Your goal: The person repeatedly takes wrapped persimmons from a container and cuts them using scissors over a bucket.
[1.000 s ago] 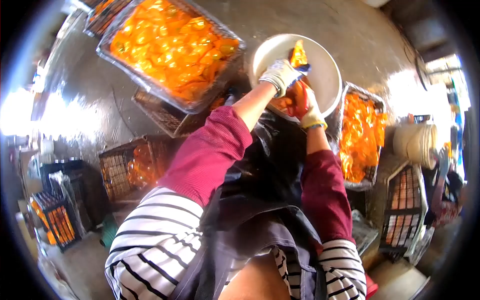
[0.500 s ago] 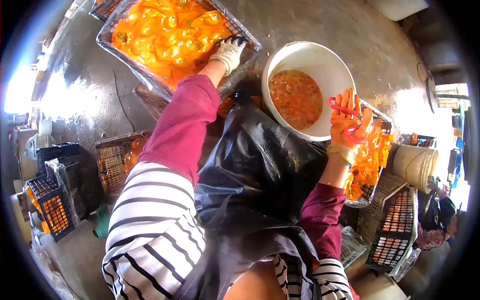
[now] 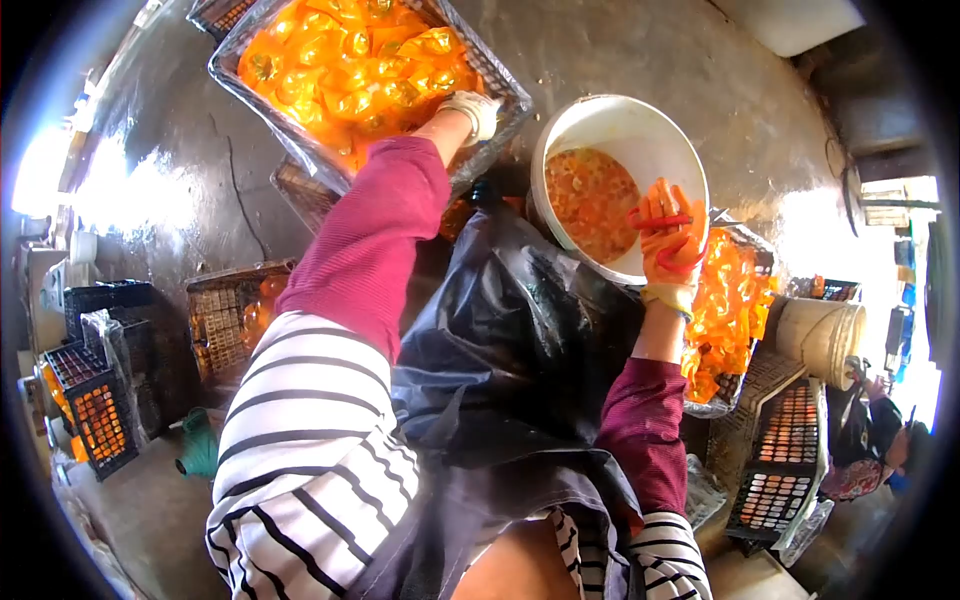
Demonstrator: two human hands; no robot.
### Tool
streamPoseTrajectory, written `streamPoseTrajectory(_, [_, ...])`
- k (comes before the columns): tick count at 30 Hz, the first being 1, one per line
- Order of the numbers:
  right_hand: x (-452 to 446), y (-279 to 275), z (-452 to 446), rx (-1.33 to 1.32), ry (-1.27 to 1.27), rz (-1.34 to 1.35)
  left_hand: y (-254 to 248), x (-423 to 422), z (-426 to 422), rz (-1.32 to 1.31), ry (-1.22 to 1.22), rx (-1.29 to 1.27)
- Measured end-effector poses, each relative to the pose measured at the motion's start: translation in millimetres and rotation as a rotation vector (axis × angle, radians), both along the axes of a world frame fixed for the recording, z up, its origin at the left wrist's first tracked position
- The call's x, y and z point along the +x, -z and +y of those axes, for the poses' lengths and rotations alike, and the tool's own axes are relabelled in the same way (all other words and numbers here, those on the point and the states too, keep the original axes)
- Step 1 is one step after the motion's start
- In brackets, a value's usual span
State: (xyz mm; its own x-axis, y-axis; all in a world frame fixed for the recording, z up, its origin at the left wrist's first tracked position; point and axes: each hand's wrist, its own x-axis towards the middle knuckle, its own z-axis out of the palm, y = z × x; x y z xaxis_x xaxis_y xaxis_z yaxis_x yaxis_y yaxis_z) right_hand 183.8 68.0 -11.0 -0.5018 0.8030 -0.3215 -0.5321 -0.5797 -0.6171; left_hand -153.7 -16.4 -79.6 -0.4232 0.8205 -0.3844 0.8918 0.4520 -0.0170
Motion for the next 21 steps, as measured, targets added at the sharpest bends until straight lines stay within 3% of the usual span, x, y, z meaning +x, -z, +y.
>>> streamPoseTrajectory(3, [6.0, 20.0, 8.8, 0.035, -0.119, 0.06, 11.8, -8.7, 6.8, 0.029, 0.075, -0.012])
streamPoseTrajectory(7, [3.8, 10.7, 5.7, 0.012, -0.07, -0.003, -21.9, -6.6, -10.6, -0.138, -0.059, 0.021])
streamPoseTrajectory(8, [4.5, 13.1, 6.0, 0.008, -0.067, 0.001, -19.2, -15.5, -24.7, -0.26, -0.056, 0.187])
streamPoseTrajectory(9, [3.9, 13.1, 5.9, 0.0, -0.046, -0.023, -22.2, -20.3, -36.2, -0.441, -0.227, 0.272])
streamPoseTrajectory(11, [-0.3, 8.6, 4.3, -0.019, -0.021, -0.068, 4.6, -54.6, -68.2, -1.179, -0.637, 0.673])
streamPoseTrajectory(13, [-3.0, 7.6, 0.7, 0.03, -0.071, -0.078, -12.2, -49.5, -105.5, -1.663, -0.871, 1.062])
streamPoseTrajectory(14, [-3.2, 7.5, -2.1, 0.066, -0.101, -0.082, -24.8, -34.5, -118.4, -1.702, -0.777, 1.247])
streamPoseTrajectory(15, [-4.3, 5.3, -5.6, 0.104, -0.129, -0.087, -28.0, -28.8, -125.4, -1.63, -0.955, 1.36])
streamPoseTrajectory(17, [-7.9, -0.6, -12.3, 0.161, -0.181, -0.177, -34.2, -21.2, -139.4, -1.547, -0.655, 1.382])
streamPoseTrajectory(18, [-7.8, -0.5, -14.9, 0.184, -0.209, -0.199, -44.9, -20.3, -144.6, -1.845, -0.922, 1.407])
streamPoseTrajectory(19, [-7.9, 0.3, -16.5, 0.206, -0.237, -0.222, -45.7, -17.4, -146.1, -1.995, -0.883, 1.467])
streamPoseTrajectory(21, [11.0, 62.5, 18.5, -0.096, -0.362, 0.094, -26.8, -26.0, -141.4, -2.016, -0.862, 1.429])
